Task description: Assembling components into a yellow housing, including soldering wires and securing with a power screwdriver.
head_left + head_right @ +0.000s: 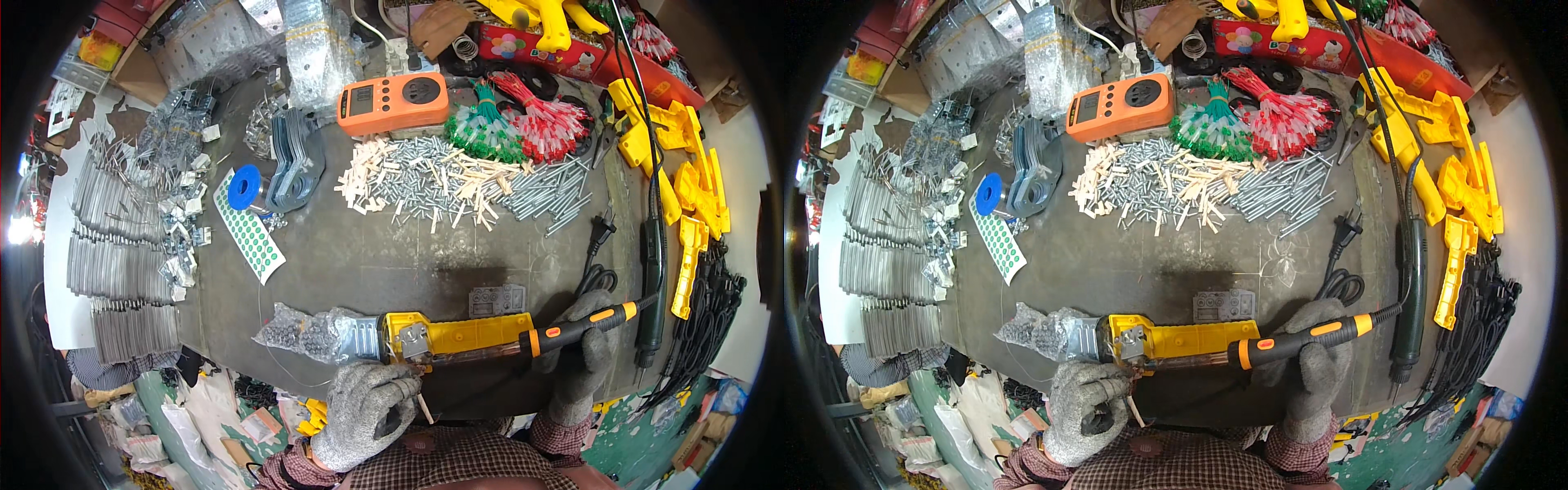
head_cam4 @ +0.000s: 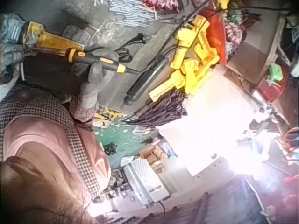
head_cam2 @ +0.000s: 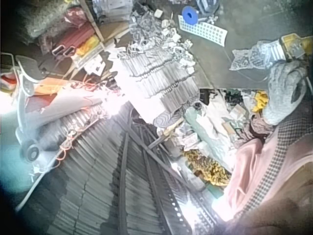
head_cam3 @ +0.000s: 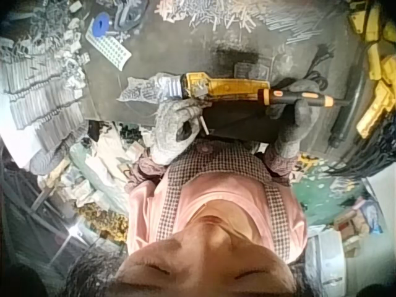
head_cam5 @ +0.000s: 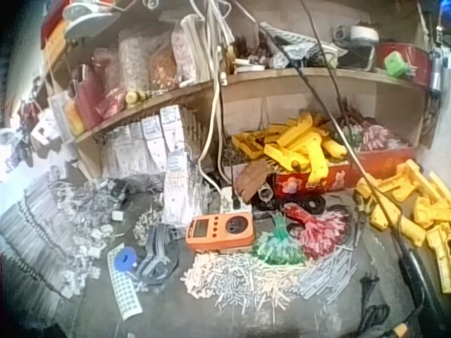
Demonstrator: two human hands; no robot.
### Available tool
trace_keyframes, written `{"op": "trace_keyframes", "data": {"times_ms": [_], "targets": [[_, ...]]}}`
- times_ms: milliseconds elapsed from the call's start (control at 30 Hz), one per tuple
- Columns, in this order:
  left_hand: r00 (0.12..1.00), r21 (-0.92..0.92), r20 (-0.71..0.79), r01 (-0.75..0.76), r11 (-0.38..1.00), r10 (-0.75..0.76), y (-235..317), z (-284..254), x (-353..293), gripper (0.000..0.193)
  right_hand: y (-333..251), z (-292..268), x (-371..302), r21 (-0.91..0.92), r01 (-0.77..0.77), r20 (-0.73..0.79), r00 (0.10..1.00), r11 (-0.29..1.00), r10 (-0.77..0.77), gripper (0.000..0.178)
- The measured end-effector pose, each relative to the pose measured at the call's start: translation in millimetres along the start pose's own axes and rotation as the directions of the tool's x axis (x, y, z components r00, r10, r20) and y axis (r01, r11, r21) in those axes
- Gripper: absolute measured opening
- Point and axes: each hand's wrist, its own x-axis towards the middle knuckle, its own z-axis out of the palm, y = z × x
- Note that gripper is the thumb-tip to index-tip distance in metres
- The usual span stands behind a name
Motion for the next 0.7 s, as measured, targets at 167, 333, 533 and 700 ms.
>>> {"op": "trace_keyframes", "data": {"times_ms": [167, 333, 533, 700], "targets": [[1.0, -0.01, -0.024, -0.006, 1.0, 0.005, -0.5, 0.9, 1.1, 0.035, -0.4, -1.3, 1.2, -0.053, 0.012, -0.04, 0.999, 0.999, -0.014, 0.046], [0.997, 0.003, -0.069, -0.021, 1.0, 0.021, 1.0, 2.1, -0.6, 0.034, 0.8, -3.4, 0.1, 0.02, 0.045, -0.053, 0.998, 0.999, -0.044, 0.045], [0.997, -0.013, -0.073, -0.028, 1.0, 0.027, 1.7, 1.2, 1.3, 0.033, 1.0, -6.7, 0.3, 0.02, 0.082, -0.085, 0.993, 0.996, -0.08, 0.044], [0.996, -0.016, -0.082, -0.028, 0.999, 0.027, 3.2, 1.4, 2.4, 0.031, -2.3, -1.3, 3.6, 0.024, 0.086, -0.083, 0.993, 0.996, -0.084, 0.043]]}}
